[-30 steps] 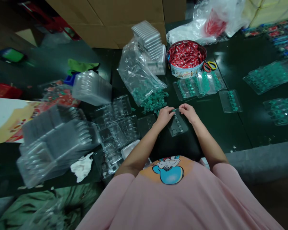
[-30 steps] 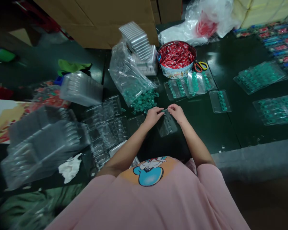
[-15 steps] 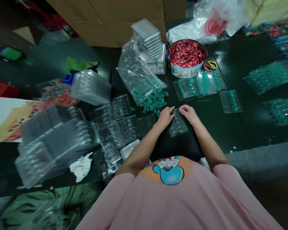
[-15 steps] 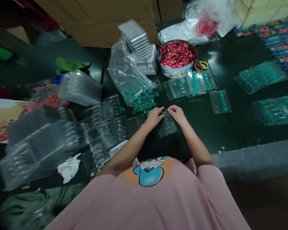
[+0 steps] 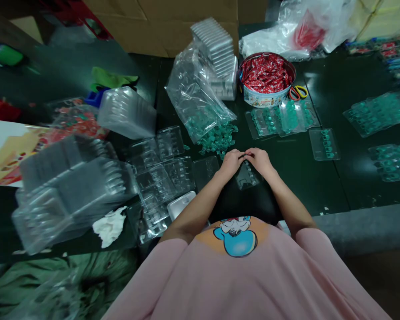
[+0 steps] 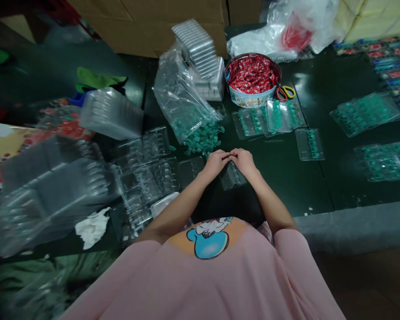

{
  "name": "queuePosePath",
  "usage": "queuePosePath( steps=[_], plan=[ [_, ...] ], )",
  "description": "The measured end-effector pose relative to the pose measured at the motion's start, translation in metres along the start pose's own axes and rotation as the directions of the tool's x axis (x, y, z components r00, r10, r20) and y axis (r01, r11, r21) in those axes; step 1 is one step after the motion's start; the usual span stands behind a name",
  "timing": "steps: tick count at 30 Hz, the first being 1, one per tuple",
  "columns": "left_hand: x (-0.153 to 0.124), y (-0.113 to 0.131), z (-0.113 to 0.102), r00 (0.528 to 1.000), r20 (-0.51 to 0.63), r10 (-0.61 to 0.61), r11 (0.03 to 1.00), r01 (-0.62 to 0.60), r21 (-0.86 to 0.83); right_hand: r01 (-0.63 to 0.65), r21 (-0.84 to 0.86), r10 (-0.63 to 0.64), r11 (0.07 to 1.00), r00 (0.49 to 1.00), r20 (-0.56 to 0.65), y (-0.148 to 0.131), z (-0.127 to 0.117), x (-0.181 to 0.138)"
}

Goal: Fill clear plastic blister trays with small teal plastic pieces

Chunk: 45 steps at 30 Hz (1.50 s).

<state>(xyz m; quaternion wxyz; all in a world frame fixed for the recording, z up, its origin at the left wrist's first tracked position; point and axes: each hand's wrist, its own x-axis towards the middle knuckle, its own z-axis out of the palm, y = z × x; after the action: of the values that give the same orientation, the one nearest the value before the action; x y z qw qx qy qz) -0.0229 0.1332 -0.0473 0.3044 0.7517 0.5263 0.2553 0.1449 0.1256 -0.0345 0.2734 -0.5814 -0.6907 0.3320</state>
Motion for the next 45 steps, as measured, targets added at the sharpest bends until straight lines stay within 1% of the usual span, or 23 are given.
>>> queuePosePath(
  steps=[3,7,10,12,15,18,20,23,26,28,29,31,32,33,34,35,37,39,40,42,45],
  plan=[
    [0.0,0.002,-0.001,1.0,-0.003,-0.012,1.0,0.012,0.005,0.007,-0.153,-0.002,0.988,0.999,0.033,-0.006,0.003,0.002],
    [0.0,0.005,0.0,1.0,0.02,-0.004,1.0,0.003,0.025,0.029,-0.238,-0.013,0.971,0.998,0.067,-0.008,0.005,0.004],
    [-0.001,0.009,0.001,1.0,0.014,-0.022,0.999,0.022,0.034,0.027,-0.267,0.002,0.963,0.994,0.108,-0.009,0.002,0.01],
    [-0.001,0.011,0.001,1.0,0.011,-0.027,0.998,0.026,0.066,0.015,-0.267,0.021,0.964,0.991,0.133,-0.01,-0.002,0.02],
    [-0.002,0.009,-0.005,0.998,0.0,-0.064,0.995,0.064,0.077,0.017,-0.228,0.01,0.973,0.993,0.114,-0.016,-0.005,0.042],
    [-0.004,0.003,-0.016,0.987,-0.058,-0.153,0.988,0.153,0.003,0.045,-0.167,-0.026,0.985,0.993,0.111,-0.025,0.001,0.066],
    [-0.008,0.0,-0.024,0.973,-0.119,-0.196,0.979,0.189,-0.072,0.049,-0.176,-0.03,0.983,0.994,0.106,-0.03,0.009,0.078],
    [-0.017,-0.002,-0.033,0.956,-0.208,-0.208,0.971,0.177,-0.159,0.045,-0.251,-0.015,0.967,0.993,0.12,-0.035,0.022,0.086],
    [-0.023,-0.002,-0.039,0.928,-0.291,-0.231,0.959,0.168,-0.228,0.043,-0.277,-0.01,0.96,0.993,0.118,-0.034,0.025,0.083],
    [-0.023,-0.004,-0.041,0.904,-0.322,-0.281,0.933,0.178,-0.314,0.034,-0.219,-0.018,0.975,0.997,0.073,-0.033,0.02,0.076],
    [-0.022,-0.005,-0.041,0.897,-0.318,-0.308,0.909,0.178,-0.378,0.03,-0.145,-0.021,0.989,0.998,0.06,-0.032,0.016,0.071],
    [-0.018,-0.006,-0.039,0.901,-0.271,-0.34,0.833,0.154,-0.532,0.019,0.11,-0.027,0.994,0.997,0.071,-0.031,0.006,0.058],
    [-0.017,-0.005,-0.037,0.912,-0.236,-0.335,0.787,0.133,-0.603,0.004,0.265,-0.031,0.964,0.995,0.097,-0.031,0.001,0.051],
    [-0.015,-0.004,-0.035,0.926,-0.204,-0.318,0.745,0.111,-0.658,-0.027,0.408,-0.029,0.912,0.991,0.13,-0.032,-0.003,0.043],
    [-0.015,-0.001,-0.033,0.94,-0.181,-0.289,0.72,0.089,-0.688,-0.075,0.521,-0.016,0.85,0.986,0.168,-0.032,-0.006,0.036],
    [-0.015,0.003,-0.03,0.952,-0.174,-0.253,0.719,0.065,-0.692,-0.136,0.598,0.011,0.789,0.978,0.208,-0.032,-0.007,0.029],
    [-0.016,0.012,-0.027,0.962,-0.21,-0.174,0.786,0.008,-0.618,-0.276,0.677,0.105,0.682,0.953,0.283,-0.032,-0.008,0.018],
    [-0.018,0.021,-0.026,0.957,-0.276,-0.089,0.877,-0.056,-0.477,-0.383,0.727,0.19,0.569,0.922,0.337,-0.032,-0.007,0.01],
    [-0.019,0.025,-0.026,0.953,-0.3,-0.042,0.91,-0.087,-0.405,-0.414,0.752,0.212,0.514,0.91,0.356,-0.031,-0.006,0.007],
    [-0.021,0.031,-0.027,0.947,-0.317,0.046,0.945,-0.144,-0.293,-0.447,0.789,0.226,0.422,0.895,0.386,-0.03,-0.004,0.003],
    [-0.021,0.034,-0.03,0.939,-0.319,0.131,0.963,-0.197,-0.185,-0.475,0.811,0.22,0.342,0.879,0.423,-0.029,-0.003,-0.002]
  ],
)
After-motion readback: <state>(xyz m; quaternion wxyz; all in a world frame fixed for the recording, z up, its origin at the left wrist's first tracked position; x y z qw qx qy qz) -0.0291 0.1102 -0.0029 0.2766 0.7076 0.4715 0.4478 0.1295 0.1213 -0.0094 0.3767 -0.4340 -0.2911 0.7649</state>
